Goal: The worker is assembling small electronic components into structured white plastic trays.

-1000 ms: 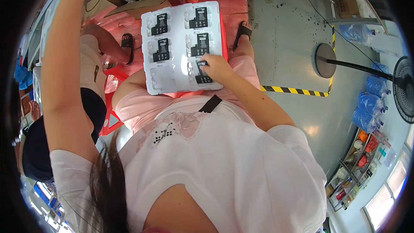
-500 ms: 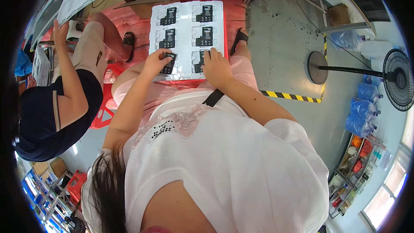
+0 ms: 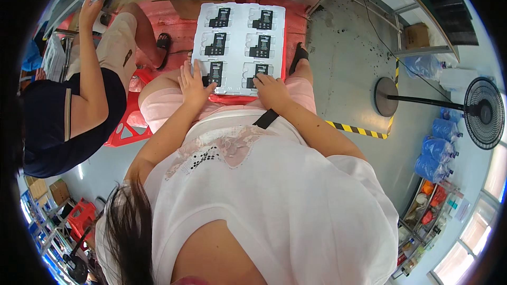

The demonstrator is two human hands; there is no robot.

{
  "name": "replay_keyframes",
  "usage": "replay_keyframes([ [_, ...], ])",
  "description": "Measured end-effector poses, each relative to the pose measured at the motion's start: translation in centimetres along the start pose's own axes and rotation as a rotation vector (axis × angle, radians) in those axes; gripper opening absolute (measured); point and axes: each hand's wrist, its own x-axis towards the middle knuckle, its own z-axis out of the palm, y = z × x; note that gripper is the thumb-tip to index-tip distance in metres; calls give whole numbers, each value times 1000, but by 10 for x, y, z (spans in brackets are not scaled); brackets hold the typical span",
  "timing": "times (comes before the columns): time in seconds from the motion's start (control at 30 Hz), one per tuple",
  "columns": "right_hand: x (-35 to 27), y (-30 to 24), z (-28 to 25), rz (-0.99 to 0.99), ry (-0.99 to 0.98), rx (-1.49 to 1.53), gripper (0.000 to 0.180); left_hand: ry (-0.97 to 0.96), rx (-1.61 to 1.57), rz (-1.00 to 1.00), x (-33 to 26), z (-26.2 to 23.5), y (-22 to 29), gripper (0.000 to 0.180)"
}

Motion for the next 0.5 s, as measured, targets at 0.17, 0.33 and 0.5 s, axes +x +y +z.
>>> replay_keyframes([
  [0.17, -9, 3, -19, -19, -17, 254, 26, 16, -553, -116, 49, -29, -13, 95],
  [0.33, -26, 15, -6, -67, 200, 375, 23, 35, -2003, -84, 154, -178, 43, 91],
  [0.5, -23, 14, -1, -43, 235, 437, 22, -134, -2383, -235, 236, -201, 24, 81],
])
